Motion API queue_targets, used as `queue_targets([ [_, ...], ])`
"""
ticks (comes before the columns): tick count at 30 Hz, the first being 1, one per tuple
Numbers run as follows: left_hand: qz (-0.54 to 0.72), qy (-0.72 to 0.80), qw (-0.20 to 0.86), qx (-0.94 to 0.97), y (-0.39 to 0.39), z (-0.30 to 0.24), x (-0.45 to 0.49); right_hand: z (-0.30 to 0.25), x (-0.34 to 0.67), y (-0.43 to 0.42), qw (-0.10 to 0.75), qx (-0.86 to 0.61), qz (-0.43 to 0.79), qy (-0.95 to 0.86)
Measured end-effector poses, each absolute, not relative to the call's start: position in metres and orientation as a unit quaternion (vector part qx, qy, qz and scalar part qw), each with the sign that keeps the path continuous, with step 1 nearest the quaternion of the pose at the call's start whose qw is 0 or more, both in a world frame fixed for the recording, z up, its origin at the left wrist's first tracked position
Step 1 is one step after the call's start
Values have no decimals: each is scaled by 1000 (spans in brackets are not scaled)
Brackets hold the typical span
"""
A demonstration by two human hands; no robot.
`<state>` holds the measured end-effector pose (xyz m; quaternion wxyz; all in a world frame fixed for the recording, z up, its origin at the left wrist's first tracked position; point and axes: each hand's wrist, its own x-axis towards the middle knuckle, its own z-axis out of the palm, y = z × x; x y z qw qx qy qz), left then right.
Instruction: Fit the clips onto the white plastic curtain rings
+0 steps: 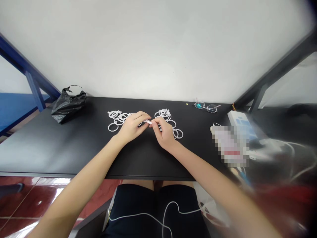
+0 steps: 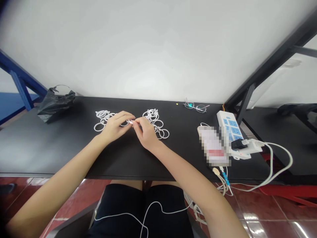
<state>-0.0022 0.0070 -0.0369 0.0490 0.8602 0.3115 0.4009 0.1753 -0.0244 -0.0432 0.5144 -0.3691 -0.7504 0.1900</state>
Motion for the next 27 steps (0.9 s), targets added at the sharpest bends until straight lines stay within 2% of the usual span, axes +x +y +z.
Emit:
queue_targets([
  [11,417,286,4,863,10,-44,-3,-45,174,-20,575,-389,277,-665],
  [27,352,280,35,892,2,-38,3,-47,177,-4,603,-441,370,-553],
])
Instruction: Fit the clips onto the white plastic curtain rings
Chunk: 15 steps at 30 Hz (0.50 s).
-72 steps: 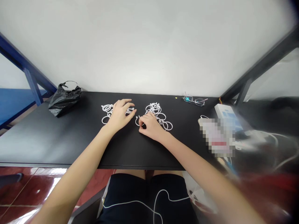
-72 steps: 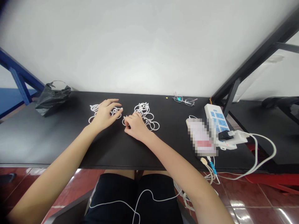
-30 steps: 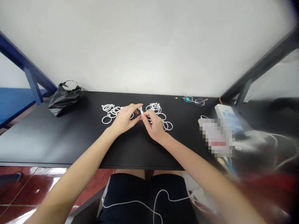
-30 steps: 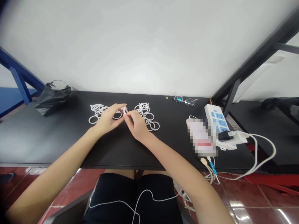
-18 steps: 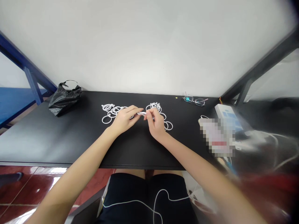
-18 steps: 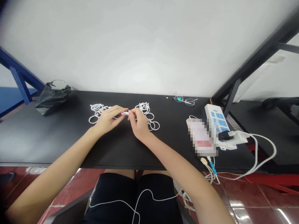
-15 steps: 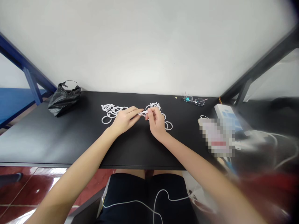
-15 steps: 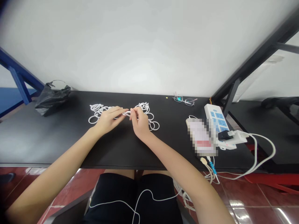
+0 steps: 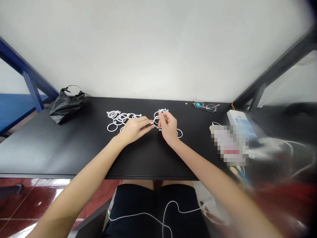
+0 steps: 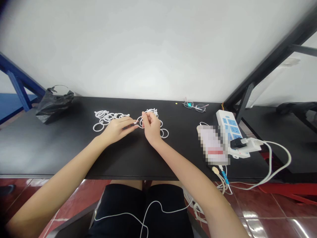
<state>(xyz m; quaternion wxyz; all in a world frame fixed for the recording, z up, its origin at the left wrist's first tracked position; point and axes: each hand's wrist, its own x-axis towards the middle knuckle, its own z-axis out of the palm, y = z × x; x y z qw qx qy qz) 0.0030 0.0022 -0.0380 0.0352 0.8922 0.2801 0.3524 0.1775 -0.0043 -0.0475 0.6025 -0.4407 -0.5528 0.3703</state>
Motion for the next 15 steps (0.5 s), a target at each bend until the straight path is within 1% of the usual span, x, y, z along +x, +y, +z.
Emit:
queue_targets([
  [5,313,299,49,900,0,-37,4,-49,179,-3,592,-465,359,-552],
  [10,304,310,63,898,-3,-34,5,-50,180,-3,577,-474,341,-571],
  [15,288,318,84,899,-4,-29,5,-49,179,-6,544,-477,316,-614],
])
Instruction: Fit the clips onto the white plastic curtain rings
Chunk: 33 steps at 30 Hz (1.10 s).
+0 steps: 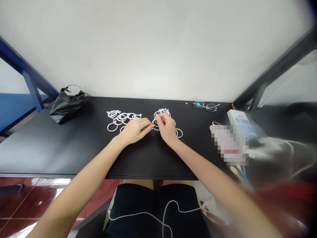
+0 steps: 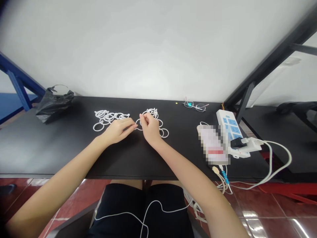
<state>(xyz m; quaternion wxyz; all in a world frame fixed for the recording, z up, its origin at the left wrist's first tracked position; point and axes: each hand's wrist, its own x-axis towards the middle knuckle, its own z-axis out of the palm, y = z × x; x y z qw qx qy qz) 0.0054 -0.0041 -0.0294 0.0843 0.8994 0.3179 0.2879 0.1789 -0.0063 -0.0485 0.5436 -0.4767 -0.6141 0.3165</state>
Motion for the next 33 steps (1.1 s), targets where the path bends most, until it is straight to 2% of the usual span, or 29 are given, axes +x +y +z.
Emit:
queue_targets([
  [16,311,309,77,895,-4,-31,6,-50,178,-7,560,-468,358,-583],
  [26,360,362,234,827,-4,-28,10,-49,177,-12,532,-438,366,-625],
  [33,359,361,261,821,1,-35,11,-49,176,-9,508,-399,454,-615],
])
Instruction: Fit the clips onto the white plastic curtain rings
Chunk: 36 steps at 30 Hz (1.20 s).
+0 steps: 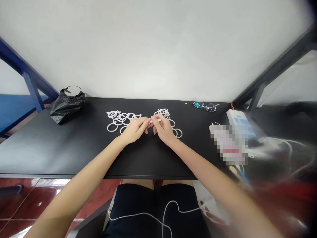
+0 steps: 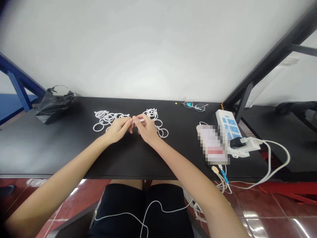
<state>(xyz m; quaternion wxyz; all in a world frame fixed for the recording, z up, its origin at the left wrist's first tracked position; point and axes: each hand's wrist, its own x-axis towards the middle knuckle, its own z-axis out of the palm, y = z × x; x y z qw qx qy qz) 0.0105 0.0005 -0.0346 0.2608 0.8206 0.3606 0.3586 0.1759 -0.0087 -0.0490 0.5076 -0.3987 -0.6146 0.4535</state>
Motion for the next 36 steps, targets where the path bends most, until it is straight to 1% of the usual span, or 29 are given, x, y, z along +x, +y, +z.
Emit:
queue_targets([
  [12,348,355,260,828,0,-39,11,-53,177,-9,509,-406,408,-640],
  [21,336,360,288,822,0,-38,13,-50,180,-10,491,-433,349,-671],
  [29,332,365,295,818,0,-36,12,-51,178,-8,500,-435,389,-640],
  [36,347,357,347,794,-1,-34,14,-49,178,-9,501,-421,391,-647],
])
